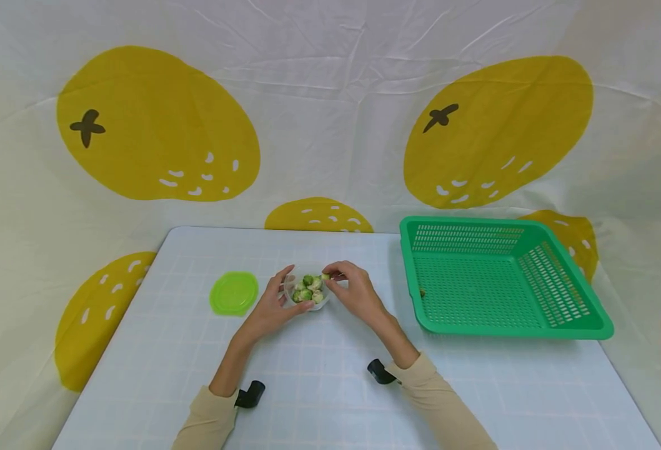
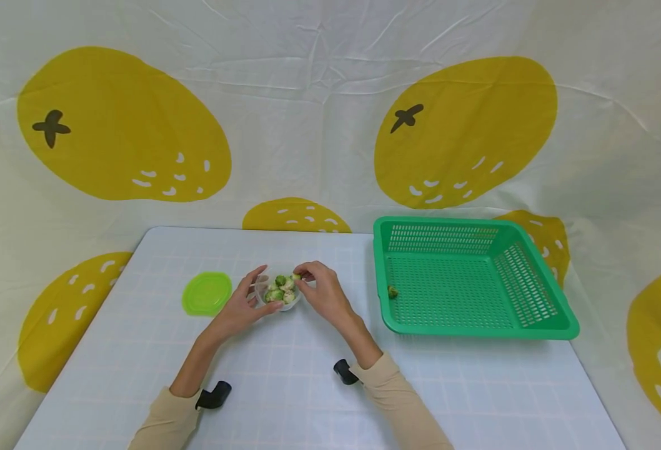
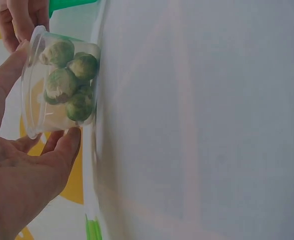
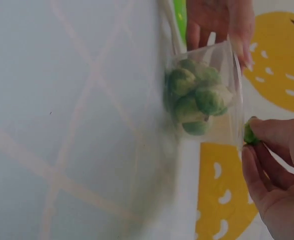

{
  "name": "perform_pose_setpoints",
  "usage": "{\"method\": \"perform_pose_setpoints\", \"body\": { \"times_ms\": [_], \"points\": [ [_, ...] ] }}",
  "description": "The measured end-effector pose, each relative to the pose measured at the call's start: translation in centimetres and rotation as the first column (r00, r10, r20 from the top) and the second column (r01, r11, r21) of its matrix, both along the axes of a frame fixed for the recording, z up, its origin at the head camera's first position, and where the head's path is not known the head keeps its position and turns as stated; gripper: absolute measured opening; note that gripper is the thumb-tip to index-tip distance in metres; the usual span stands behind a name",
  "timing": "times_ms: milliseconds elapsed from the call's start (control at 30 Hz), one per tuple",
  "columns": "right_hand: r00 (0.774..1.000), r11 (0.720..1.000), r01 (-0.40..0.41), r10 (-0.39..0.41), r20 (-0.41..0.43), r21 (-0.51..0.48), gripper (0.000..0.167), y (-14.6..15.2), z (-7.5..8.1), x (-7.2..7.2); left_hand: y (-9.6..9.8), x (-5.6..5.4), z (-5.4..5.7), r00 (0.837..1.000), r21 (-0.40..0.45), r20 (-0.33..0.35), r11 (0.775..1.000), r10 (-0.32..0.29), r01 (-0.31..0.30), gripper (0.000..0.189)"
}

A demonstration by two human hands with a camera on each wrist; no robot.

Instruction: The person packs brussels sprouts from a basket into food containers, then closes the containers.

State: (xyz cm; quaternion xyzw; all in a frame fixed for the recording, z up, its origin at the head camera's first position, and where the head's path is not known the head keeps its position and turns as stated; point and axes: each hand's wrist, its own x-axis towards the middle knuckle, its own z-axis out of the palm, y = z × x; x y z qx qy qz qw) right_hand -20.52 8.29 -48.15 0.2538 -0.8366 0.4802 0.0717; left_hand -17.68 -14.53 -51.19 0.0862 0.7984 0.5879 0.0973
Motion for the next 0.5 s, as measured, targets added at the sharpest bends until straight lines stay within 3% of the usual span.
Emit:
{"method": "perform_pose_setpoints", "body": {
  "times_ms": [500],
  "points": [
    [0.995, 0.975, -0.053, 0.071, -0.072, 0.217, 0.016, -0.6, 0.53, -0.17, -0.05, 0.07, 0.22, 1.0, -0.01, 0.002, 1.0, -0.006, 0.006, 0.101]
  ]
}}
